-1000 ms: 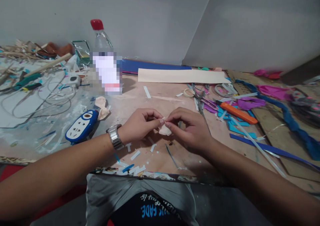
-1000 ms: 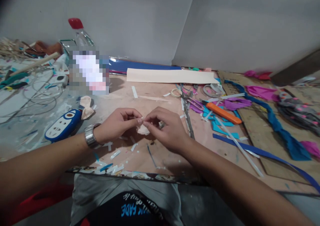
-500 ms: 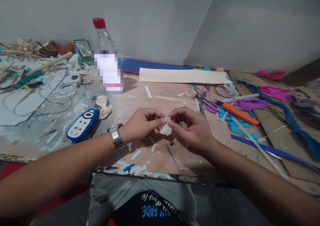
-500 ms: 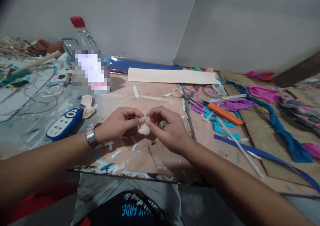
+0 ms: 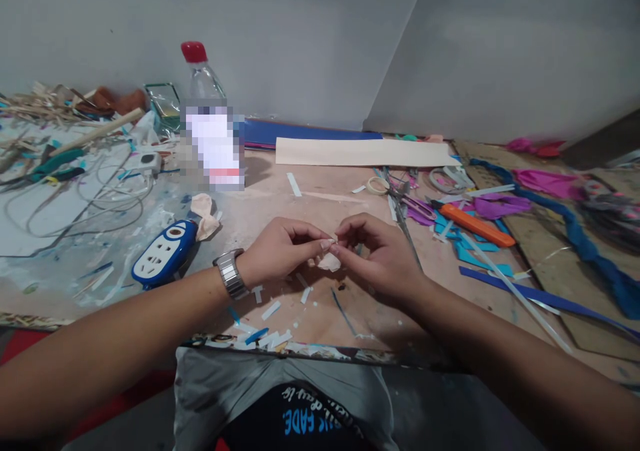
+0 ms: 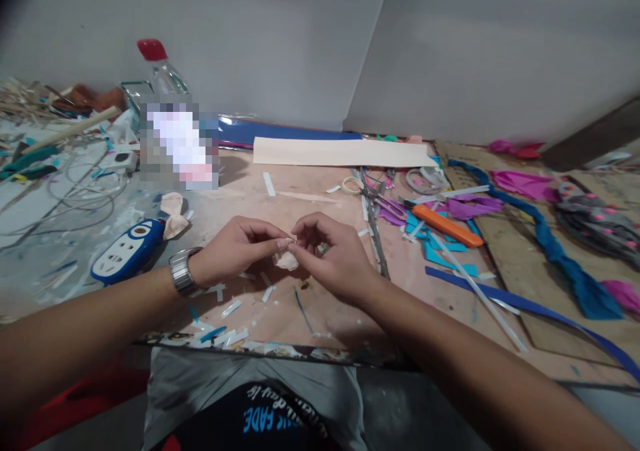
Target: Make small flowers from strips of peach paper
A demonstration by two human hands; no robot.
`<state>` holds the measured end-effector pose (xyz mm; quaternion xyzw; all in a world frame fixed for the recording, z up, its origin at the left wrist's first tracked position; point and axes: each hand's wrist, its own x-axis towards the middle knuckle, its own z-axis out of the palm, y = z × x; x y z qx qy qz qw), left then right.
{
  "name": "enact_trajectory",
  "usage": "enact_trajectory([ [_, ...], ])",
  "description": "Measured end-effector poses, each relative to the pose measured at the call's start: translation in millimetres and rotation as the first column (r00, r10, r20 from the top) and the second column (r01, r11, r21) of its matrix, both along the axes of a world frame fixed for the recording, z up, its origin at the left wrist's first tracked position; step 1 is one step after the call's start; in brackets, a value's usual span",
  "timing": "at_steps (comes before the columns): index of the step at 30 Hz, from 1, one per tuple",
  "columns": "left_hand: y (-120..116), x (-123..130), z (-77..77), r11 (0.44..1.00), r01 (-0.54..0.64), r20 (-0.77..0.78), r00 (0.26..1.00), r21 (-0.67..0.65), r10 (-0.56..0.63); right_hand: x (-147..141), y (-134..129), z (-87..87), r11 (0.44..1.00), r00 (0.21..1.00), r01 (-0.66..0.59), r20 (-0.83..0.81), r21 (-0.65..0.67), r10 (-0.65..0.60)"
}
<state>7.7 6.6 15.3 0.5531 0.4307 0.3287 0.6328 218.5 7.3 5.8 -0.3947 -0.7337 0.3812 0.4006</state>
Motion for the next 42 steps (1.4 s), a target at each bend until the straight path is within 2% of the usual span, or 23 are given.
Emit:
enact_trajectory([
  [9, -0.3, 0.4, 1.9, 0.999, -0.018, -0.004, 1.000, 0.042, 0.019, 0.3, 0.4, -0.6, 0.995, 0.996, -0.017, -0.094, -0.097, 0.008],
  [15, -0.1, 0.2, 2.7, 1.000, -0.029, -0.036, 0.999, -0.006, 0.028, -2.0, 1.3, -1.0, 0.992, 0.995, -0.030, -0.099, -0.120, 0.018],
  [23, -0.3, 0.6, 1.6, 0.996, -0.019, 0.001, 1.000, -0.093, 0.019, -0.8, 2.4, -1.9, 0.997, 0.997, -0.005, -0.071, -0.076, -0.001],
  [33, -0.2, 0.2, -1.5, 1.000, -0.003, -0.041, 0.999, -0.019, 0.002, 0.0, 3.2, -3.3, 0.999, 0.999, -0.010, -0.041, -0.047, 0.008],
  [42, 0.1, 0.0, -3.0, 0.997, -0.002, -0.037, 0.999, 0.073, 0.004, -0.2, 0.2, 2.2, 0.993, 0.998, -0.045, -0.051, -0.111, 0.040],
])
